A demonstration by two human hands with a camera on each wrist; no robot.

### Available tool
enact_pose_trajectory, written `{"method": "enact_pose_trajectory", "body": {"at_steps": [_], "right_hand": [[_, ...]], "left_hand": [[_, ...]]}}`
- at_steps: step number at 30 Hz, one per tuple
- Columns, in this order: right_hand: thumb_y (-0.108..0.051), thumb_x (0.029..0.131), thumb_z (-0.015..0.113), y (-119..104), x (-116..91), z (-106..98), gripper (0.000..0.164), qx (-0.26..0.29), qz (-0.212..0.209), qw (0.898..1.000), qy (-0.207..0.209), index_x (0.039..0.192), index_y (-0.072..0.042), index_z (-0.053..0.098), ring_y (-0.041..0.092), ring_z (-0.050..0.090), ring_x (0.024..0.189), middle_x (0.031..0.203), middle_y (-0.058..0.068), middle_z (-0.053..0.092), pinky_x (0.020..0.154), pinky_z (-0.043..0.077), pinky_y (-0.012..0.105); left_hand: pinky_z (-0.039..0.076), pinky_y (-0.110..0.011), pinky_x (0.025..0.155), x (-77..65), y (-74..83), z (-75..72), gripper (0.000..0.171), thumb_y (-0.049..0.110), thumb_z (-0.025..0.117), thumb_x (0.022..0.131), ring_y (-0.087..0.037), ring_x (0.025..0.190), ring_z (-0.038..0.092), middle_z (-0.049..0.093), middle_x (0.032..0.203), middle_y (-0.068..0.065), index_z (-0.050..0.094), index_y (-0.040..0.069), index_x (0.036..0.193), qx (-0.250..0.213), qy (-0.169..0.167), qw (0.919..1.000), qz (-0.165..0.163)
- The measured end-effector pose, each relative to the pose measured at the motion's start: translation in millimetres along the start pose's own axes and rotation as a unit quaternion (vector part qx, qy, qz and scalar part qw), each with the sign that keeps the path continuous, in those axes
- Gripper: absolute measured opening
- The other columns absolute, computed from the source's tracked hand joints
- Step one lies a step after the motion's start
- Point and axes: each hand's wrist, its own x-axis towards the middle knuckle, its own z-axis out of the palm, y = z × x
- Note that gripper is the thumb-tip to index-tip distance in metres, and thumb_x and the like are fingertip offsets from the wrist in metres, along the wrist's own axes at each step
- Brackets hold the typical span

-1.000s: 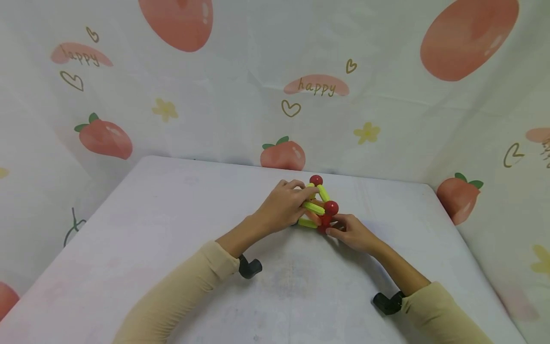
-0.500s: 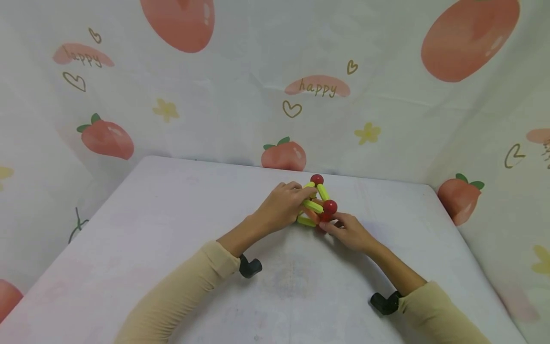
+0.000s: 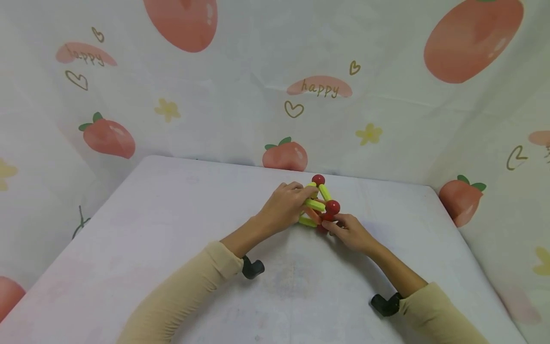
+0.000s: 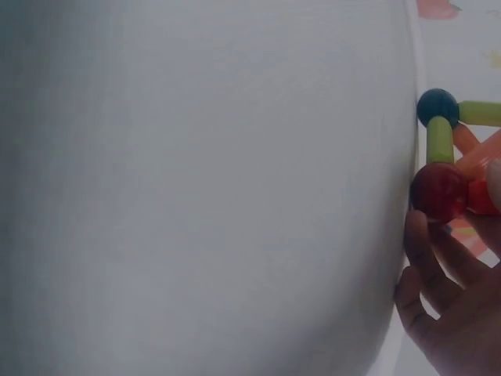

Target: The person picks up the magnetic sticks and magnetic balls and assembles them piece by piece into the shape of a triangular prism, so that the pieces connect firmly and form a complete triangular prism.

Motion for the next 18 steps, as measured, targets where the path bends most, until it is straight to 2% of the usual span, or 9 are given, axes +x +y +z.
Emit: {"method": "enact_pose_trajectory", "body": {"at_steps": [4,10,13,18], "right_hand": [[-0.021,0.099,0.062,1,0,-1,0.029,0.003,0.002,1.0,0.0,0.117,0.0,0.068,0.02,0.061,0.078,0.089,0.005,0.07,0.067,0.051,0.027],[-0.02,0.099,0.062,0,0,-2,0.028,0.004,0.001,1.0,-0.003,0.116,0.001,0.068,0.019,0.062,0.077,0.088,0.006,0.07,0.065,0.05,0.027],[-0.021,0.099,0.063,0,-1,-3,0.03,-0.003,0.007,1.0,-0.008,0.117,0.002,0.067,0.019,0.061,0.079,0.092,0.007,0.07,0.067,0.051,0.028],[-0.027,0.099,0.062,1,-6,-12,0.04,-0.032,0.027,0.999,-0.011,0.127,0.001,0.061,0.024,0.063,0.094,0.112,0.012,0.069,0.08,0.054,0.034]], "left_hand": [[0.051,-0.032,0.076,1.1,2.2,0.9,0.036,0.015,0.08,0.085,-0.021,0.098,0.064,0.073,0.099,0.0,0.064,0.011,0.117,0.001,0.006,0.9999,-0.014],[0.051,-0.035,0.083,-0.7,-0.5,-0.9,0.035,0.014,0.075,0.089,-0.022,0.103,0.063,0.073,0.103,-0.002,0.064,0.01,0.122,-0.052,-0.005,0.9981,-0.033],[0.051,-0.035,0.091,-5.3,-6.8,-3.9,0.045,0.014,0.076,0.089,-0.021,0.11,0.062,0.07,0.115,-0.003,0.061,0.01,0.131,-0.094,-0.025,0.9944,-0.043],[0.049,-0.037,0.1,-19.2,-28.0,-10.6,0.058,0.017,0.077,0.088,-0.021,0.12,0.059,0.063,0.133,-0.005,0.054,0.011,0.141,-0.131,-0.056,0.9858,-0.088]]}}
